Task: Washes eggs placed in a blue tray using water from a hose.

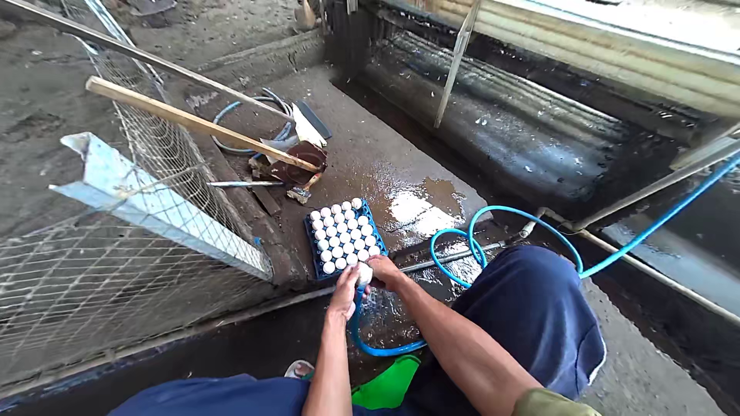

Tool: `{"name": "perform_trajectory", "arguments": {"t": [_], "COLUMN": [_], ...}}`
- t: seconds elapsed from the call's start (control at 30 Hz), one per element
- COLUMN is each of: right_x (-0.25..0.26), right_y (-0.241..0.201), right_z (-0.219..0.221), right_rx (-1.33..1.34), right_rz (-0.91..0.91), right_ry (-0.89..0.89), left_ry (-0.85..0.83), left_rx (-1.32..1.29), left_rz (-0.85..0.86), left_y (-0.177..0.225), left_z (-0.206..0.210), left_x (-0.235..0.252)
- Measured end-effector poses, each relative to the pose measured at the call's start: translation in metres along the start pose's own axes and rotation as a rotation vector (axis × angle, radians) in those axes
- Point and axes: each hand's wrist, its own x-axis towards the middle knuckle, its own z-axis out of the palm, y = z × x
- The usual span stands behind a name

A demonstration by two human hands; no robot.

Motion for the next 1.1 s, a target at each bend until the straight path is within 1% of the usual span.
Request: {"name": "perform_trajectory", "arguments": {"t": [0.07, 0.13, 0.2, 0.23, 0.27, 0.33, 0.47, 0.5, 0.57, 0.67, 0.73, 0.8, 0.9, 1.0, 1.1], "right_x": [-0.004, -0.010, -0.017, -0.022, -0.024, -0.022, -0.014, -0.010, 0.000, 0.022, 0.038, 0.053, 0.069, 0.084, 0.094], "right_y": [0.010, 0.026, 0.038, 0.041, 0.044, 0.050, 0.058, 0.062, 0.068, 0.068, 0.061, 0.046, 0.025, 0.014, 0.013], "right_z": [0.004, 0.012, 0.024, 0.030, 0.037, 0.046, 0.053, 0.053, 0.053, 0.054, 0.055, 0.049, 0.025, 0.003, -0.007], "right_rx": [-0.087, -0.138, -0.027, 0.059, 0.139, 0.199, 0.088, 0.056, -0.010, -0.037, -0.021, 0.007, 0.102, 0.212, 0.261], "right_rz": [0.024, 0.021, -0.001, -0.011, -0.019, -0.057, -0.156, -0.163, -0.139, -0.085, -0.057, -0.043, -0.012, 0.035, 0.071], "right_ry": [-0.053, -0.195, -0.374, -0.434, -0.454, -0.431, -0.256, -0.223, -0.196, -0.150, -0.098, -0.064, -0.002, 0.050, 0.067], "left_ry": [0.065, 0.141, 0.204, 0.236, 0.257, 0.275, 0.241, 0.238, 0.273, 0.304, 0.271, 0.214, 0.174, 0.154, 0.144], "left_rx": [-0.019, -0.060, -0.097, -0.109, -0.112, -0.131, -0.133, -0.089, 0.089, 0.506, 0.804, 1.031, 1.210, 1.281, 1.344], "left_rz": [0.064, 0.122, 0.158, 0.163, 0.164, 0.155, 0.138, 0.132, 0.114, 0.019, -0.023, -0.014, 0.045, 0.112, 0.127], "left_y": [0.003, 0.004, 0.002, 0.000, -0.002, -0.004, -0.005, -0.006, -0.004, 0.010, 0.022, 0.029, 0.032, 0.028, 0.021], "left_z": [-0.010, -0.020, -0.026, -0.027, -0.028, -0.029, -0.030, -0.029, -0.027, -0.019, -0.013, -0.010, -0.003, 0.000, 0.000], "left_x": [0.001, 0.007, 0.012, 0.015, 0.018, 0.024, 0.048, 0.056, 0.076, 0.117, 0.148, 0.186, 0.242, 0.296, 0.334]}}
